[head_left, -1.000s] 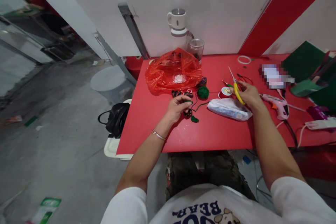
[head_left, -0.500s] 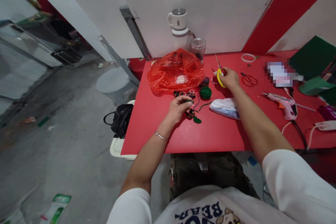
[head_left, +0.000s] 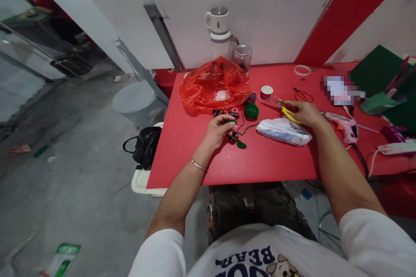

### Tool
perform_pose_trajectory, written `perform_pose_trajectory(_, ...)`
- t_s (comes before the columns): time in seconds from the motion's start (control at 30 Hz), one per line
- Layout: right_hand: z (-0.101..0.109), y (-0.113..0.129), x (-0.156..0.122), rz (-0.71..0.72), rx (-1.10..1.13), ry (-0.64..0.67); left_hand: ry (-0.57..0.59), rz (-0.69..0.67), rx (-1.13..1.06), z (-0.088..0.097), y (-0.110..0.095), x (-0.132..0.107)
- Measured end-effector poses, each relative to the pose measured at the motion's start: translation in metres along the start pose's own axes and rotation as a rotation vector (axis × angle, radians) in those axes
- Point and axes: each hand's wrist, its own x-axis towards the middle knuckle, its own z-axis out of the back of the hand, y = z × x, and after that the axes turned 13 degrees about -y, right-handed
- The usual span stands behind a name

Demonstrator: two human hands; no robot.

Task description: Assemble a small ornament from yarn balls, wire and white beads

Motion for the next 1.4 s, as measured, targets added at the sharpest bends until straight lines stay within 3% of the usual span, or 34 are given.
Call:
perform_pose_trajectory(0.1,0.016,0.013,-0.015,0.012,-0.034,-0.034,0.002,0.002,0.006,0.002,-0.001,0.000)
perform_pose_trajectory(0.2,0.029,0.032,-0.043,0.124,-0.081,-0.168,0.016,-0.001,0.003,0.003,-0.002,0.000)
perform_pose_trajectory(0.33,0.023,0.068,-0.085,0.306,-0.160,0.027,0.033,-0.011,0.005,0.002,-0.002,-0.001)
perform_pose_trajectory(0.43,0.014,0.093,-0.104,0.274,-0.268,0.035,0.017,-0.015,0.002,0.001,-0.003,-0.002)
perform_pose_trajectory(0.53,0.016,0.108,-0.116,0.284,-0.178,0.026,0.007,-0.014,0.005,0.000,-0.004,-0.003)
perform_pose_trajectory(0.67,0.037,0.109,-0.137,0.193,0.019,-0.017,0.014,-0.018,0.006,-0.002,-0.004,-0.004)
perform_pose_trajectory(0.73,0.051,0.101,-0.145,0.073,-0.044,-0.088,0.013,-0.020,0.000,-0.003,-0.004,-0.005)
perform_pose_trajectory(0.83,0.066,0.087,-0.148,-0.172,-0.296,-0.172,0.012,-0.023,-0.001,-0.004,-0.003,-0.005)
perform_pose_trajectory(0.9,0.068,0.079,-0.146,-0.266,-0.418,-0.154,0.013,-0.027,0.008,-0.003,-0.003,-0.005)
perform_pose_trajectory(1.03,0.060,0.075,-0.145,-0.201,-0.559,-0.076,0.013,-0.046,0.026,-0.001,-0.003,-0.004)
perform_pose_trajectory(1.13,0.051,0.076,-0.146,-0.150,-0.611,-0.092,-0.001,-0.068,0.041,-0.001,-0.004,-0.004)
perform_pose_trajectory(1.23,0.044,0.084,-0.140,-0.129,-0.518,-0.206,-0.013,-0.089,0.074,-0.001,-0.005,-0.003)
perform_pose_trajectory(1.3,0.037,0.097,-0.130,-0.041,-0.318,-0.272,-0.018,-0.096,0.101,0.000,-0.006,-0.002)
perform_pose_trajectory(1.4,0.020,0.129,-0.108,0.144,0.078,-0.178,-0.037,-0.078,0.156,0.002,-0.008,-0.002)
